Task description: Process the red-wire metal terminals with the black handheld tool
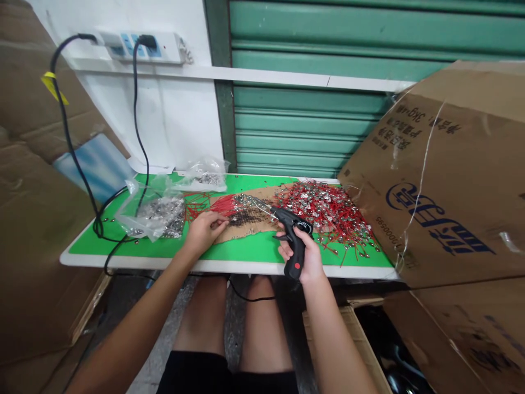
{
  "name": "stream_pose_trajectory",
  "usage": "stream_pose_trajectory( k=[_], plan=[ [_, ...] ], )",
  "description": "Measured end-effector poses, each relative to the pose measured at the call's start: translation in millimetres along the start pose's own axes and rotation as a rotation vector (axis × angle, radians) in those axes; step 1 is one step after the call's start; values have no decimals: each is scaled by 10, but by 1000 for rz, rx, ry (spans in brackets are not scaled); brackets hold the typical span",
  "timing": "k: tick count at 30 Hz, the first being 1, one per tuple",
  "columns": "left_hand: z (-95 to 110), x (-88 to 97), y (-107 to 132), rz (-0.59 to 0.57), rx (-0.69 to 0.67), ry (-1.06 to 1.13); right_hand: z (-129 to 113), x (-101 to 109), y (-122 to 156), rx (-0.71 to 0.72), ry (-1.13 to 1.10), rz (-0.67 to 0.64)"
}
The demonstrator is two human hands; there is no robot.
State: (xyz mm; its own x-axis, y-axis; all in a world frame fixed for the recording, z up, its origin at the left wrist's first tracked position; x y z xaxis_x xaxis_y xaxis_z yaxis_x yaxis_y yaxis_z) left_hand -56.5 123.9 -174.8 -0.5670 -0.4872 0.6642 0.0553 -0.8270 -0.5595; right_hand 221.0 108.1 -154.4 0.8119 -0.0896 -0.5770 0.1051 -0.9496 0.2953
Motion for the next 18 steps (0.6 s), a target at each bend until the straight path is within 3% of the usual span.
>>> stream_pose_trajectory(
  k=[7,18],
  plan=[
    [0,-2,19,5,-4,-1,-31,-105,-47,-77,214,35],
    [7,4,42,17,41,48,-24,-96,-81,-114,527,21]
  ],
)
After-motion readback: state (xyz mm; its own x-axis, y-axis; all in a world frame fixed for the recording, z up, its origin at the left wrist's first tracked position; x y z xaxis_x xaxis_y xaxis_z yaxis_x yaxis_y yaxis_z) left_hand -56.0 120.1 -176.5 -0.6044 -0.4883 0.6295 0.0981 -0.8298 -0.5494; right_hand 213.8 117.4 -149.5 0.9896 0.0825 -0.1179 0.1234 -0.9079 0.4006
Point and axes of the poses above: each hand's wrist, its own y-axis away from the middle knuckle, its own x-axis out of the back of the hand, z = x × y, the point moved 1 cm from there along -y, towards the middle knuckle, and after that the axes turned 10 degrees about z, right-handed, at the moved point
